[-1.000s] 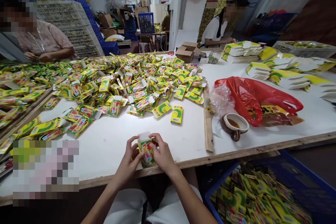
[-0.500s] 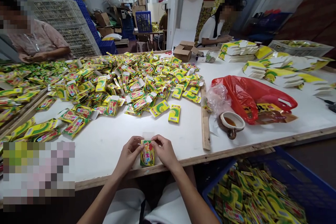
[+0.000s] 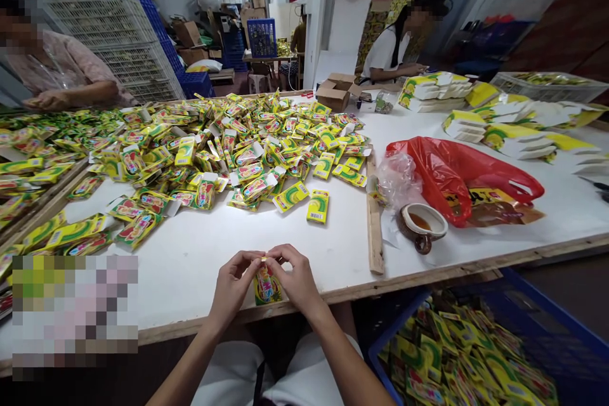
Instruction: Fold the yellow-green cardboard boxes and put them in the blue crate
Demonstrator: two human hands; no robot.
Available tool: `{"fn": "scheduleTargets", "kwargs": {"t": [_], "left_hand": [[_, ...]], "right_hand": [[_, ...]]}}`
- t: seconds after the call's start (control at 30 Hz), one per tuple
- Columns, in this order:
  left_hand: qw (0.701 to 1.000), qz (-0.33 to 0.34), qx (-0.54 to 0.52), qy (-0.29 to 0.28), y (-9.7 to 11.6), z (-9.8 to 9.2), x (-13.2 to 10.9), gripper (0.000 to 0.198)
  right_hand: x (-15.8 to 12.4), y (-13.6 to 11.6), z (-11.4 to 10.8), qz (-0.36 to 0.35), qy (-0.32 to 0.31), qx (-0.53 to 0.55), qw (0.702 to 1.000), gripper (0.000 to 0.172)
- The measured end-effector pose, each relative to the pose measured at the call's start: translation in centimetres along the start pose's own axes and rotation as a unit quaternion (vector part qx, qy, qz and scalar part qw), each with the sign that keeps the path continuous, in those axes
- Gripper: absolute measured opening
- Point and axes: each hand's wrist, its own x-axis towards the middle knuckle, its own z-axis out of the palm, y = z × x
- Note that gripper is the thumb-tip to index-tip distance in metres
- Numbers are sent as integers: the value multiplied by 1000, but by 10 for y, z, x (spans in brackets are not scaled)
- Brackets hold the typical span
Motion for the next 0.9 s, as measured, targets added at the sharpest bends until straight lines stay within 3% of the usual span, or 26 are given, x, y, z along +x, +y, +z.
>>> {"fn": "scheduleTargets", "kwargs": {"t": [0.3,0.57,0.73,0.8,0.9], "left_hand": [[998,-41,-26,37,4,1,10,21],[998,-44,-41,10,-5,-2,-1,22],[999,-41,-27,-5,-9,-4,-11,29],[999,-33,-37,5,-9,-6,-12,37],[998,-40,-41,27,-11,-10,-12,36]], "right_hand": [[11,-7,5,58,21,-25,998,14],[1,1,0,65,-17,32,997,14],[-3,-2,3,68,-7,44,997,14],[-7,-13,-18,65,19,-4,998,15],[-24,-35,-85,97,39,-145,984,20]]}}
